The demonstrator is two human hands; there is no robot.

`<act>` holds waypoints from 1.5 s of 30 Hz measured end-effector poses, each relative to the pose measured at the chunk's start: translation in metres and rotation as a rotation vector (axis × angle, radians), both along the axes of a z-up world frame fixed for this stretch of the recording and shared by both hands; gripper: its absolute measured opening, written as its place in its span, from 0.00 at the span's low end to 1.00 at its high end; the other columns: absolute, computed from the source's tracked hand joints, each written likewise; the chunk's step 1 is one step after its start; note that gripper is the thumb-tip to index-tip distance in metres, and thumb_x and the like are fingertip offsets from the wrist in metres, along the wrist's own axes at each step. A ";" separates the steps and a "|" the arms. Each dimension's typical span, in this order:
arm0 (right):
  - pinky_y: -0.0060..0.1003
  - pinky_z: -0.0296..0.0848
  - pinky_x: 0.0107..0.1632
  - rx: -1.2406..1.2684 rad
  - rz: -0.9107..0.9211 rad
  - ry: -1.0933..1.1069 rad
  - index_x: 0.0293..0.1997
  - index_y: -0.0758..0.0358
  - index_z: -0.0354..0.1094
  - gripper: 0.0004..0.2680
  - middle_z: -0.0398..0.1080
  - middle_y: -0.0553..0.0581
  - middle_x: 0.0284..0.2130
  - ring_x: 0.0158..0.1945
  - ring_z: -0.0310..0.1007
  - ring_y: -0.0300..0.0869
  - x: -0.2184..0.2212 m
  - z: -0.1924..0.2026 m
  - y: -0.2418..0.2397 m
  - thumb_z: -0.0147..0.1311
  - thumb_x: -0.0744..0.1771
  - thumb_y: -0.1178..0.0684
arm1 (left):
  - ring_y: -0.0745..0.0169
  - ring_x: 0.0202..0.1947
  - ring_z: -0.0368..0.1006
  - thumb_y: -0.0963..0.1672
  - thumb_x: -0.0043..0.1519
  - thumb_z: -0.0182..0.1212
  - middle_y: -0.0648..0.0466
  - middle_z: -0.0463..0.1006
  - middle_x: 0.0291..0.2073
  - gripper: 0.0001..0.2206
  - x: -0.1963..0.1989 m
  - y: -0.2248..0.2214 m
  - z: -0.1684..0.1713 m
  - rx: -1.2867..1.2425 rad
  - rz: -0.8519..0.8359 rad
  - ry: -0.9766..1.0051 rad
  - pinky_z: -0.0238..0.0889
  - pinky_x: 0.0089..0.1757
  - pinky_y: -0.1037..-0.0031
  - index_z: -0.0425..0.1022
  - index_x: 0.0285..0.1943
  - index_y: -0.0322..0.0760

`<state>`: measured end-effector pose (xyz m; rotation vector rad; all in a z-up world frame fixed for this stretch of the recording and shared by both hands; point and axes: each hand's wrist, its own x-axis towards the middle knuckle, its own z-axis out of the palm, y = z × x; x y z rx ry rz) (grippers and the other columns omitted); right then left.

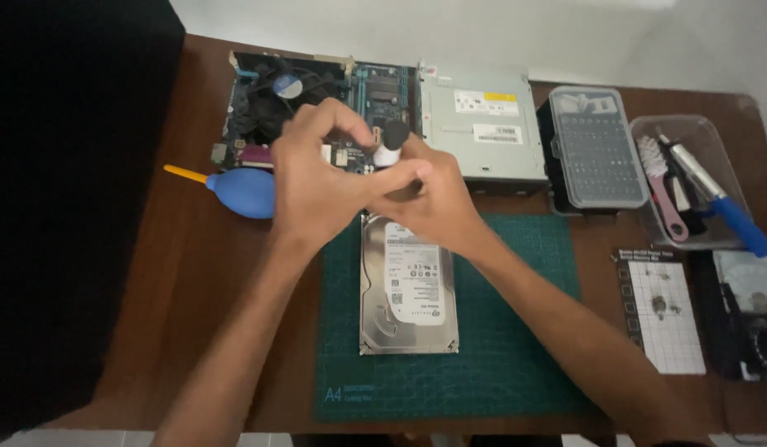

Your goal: Using a precision screwdriver to manipulate screws on a hard drive casing on a repair bench.

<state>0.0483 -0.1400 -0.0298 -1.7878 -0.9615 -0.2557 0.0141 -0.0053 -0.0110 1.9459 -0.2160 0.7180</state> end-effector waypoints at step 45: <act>0.34 0.60 0.42 -0.100 0.066 -0.108 0.33 0.59 0.65 0.10 0.69 0.48 0.27 0.31 0.65 0.39 0.000 -0.028 -0.003 0.64 0.58 0.54 | 0.72 0.21 0.67 0.38 0.51 0.74 0.55 0.68 0.25 0.15 -0.005 0.029 -0.002 0.154 -0.281 -0.038 0.59 0.29 0.82 0.65 0.34 0.32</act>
